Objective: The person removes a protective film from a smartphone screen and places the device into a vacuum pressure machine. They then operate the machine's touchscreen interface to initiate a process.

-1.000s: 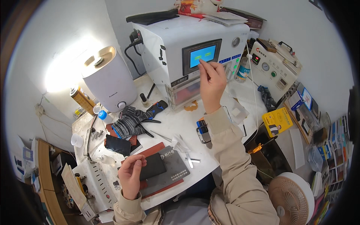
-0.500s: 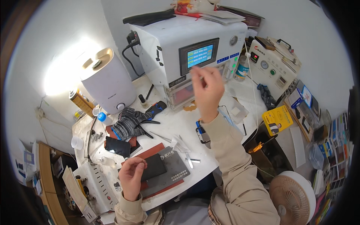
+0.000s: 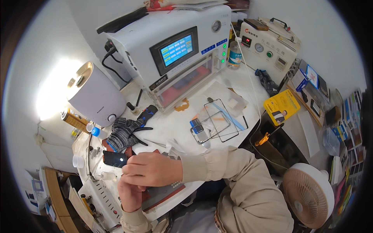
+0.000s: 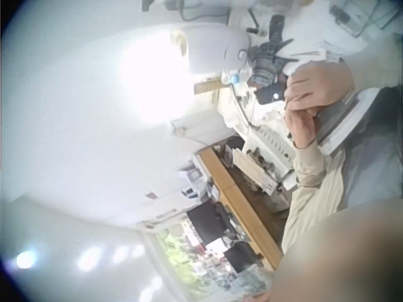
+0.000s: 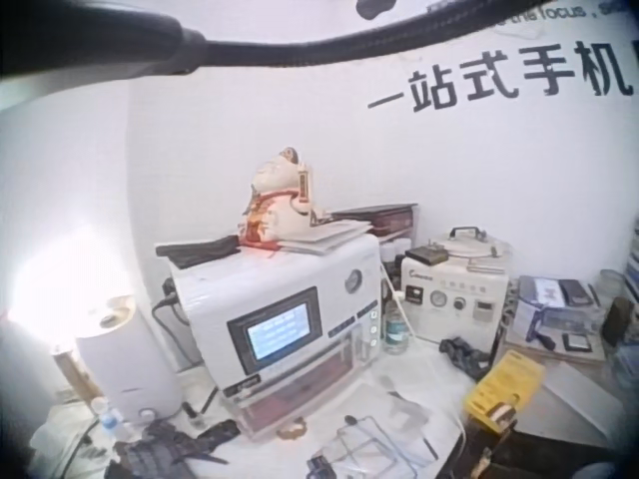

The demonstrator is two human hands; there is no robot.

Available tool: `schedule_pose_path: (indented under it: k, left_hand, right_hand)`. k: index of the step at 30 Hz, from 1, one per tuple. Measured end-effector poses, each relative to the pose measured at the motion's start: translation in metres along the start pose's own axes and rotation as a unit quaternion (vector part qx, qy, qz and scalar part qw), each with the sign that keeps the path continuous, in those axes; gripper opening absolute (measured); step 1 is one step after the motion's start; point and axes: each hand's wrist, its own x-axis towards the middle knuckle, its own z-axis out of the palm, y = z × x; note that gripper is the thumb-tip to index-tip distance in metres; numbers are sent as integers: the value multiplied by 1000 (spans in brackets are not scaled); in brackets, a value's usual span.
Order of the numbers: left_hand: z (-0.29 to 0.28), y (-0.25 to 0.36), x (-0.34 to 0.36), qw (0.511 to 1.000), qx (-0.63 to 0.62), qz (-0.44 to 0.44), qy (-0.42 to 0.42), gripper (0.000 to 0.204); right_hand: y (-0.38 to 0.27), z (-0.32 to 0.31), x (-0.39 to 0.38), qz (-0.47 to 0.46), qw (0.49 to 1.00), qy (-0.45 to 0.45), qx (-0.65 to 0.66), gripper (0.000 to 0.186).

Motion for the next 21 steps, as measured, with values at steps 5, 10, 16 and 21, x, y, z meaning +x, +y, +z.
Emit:
schedule_pose_path:
  k: [5, 10, 16, 21]
  left_hand:
    - [-20, -13, -3, 991, 110, 78, 25, 50]
    - [-18, -5, -5, 992, -25, 8, -126, 51]
    - [30, -4, -23, 902, 393, 150, -99, 16]
    - [17, -26, -27, 756, 521, 360, -166, 17]
  right_hand:
    - [-18, -23, 8, 76, 993, -36, 80, 27]
    - [2, -71, -2, 122, 992, 1, -16, 21]
    - [79, -143, -14, 268, 917, 194, -221, 29]
    - [147, -199, -25, 341, 829, 377, -232, 36]
